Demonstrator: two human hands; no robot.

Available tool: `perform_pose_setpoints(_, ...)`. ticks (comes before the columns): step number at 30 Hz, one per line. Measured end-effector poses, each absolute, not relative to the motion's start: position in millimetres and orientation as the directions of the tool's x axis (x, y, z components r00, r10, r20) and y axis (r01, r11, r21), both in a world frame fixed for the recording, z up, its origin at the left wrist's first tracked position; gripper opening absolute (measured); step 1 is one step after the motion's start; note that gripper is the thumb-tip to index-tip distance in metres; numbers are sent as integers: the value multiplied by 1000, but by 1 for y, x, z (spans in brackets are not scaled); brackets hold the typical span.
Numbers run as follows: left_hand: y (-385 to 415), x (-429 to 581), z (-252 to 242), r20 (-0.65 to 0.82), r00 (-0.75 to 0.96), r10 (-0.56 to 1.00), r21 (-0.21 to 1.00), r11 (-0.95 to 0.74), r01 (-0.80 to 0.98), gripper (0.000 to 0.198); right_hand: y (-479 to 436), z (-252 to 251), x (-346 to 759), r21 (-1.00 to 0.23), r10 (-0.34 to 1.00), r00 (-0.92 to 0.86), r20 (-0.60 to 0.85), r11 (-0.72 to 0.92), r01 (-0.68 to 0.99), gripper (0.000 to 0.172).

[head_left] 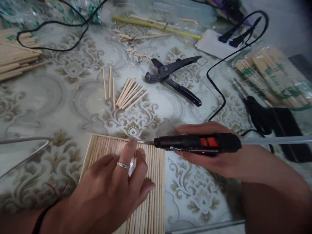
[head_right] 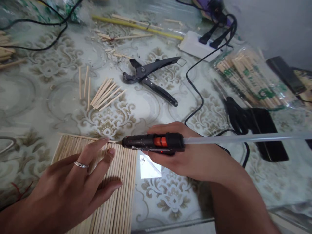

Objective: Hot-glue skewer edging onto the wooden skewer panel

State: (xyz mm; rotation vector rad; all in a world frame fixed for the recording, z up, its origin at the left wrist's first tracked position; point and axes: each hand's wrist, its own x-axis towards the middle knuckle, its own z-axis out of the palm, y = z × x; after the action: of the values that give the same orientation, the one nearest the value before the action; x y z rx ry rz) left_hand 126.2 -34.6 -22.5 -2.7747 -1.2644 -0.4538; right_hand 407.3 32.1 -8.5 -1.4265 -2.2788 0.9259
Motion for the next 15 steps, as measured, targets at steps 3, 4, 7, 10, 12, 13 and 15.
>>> perform_pose_setpoints(3,-34,126,-22,294,619,728,70,-662,746,32,28,-15,410,-654,921,-387,-53,261,710,30)
perform_pose_setpoints(4,-34,126,-22,298,618,728,71,-662,746,32,26,-17,411,-647,929,-367,-49,251,720,37)
perform_pose_setpoints(7,-34,126,-22,296,618,728,78,-663,744,32,23,-20,413,-637,941,-329,-71,211,742,46)
perform_pose_setpoints(10,-34,126,-22,290,623,726,72,-666,743,33,24,-18,412,-634,948,-304,-92,180,752,49)
perform_pose_setpoints(12,-33,126,-21,292,626,723,73,-669,739,33,27,-14,411,-639,941,-314,-124,166,751,45)
perform_pose_setpoints(13,-33,126,-21,295,626,722,76,-671,737,33,28,-12,410,-647,932,-331,-149,161,745,39)
perform_pose_setpoints(15,-33,127,-19,293,625,724,82,-670,738,32,32,-7,408,-671,900,-377,-218,142,727,24)
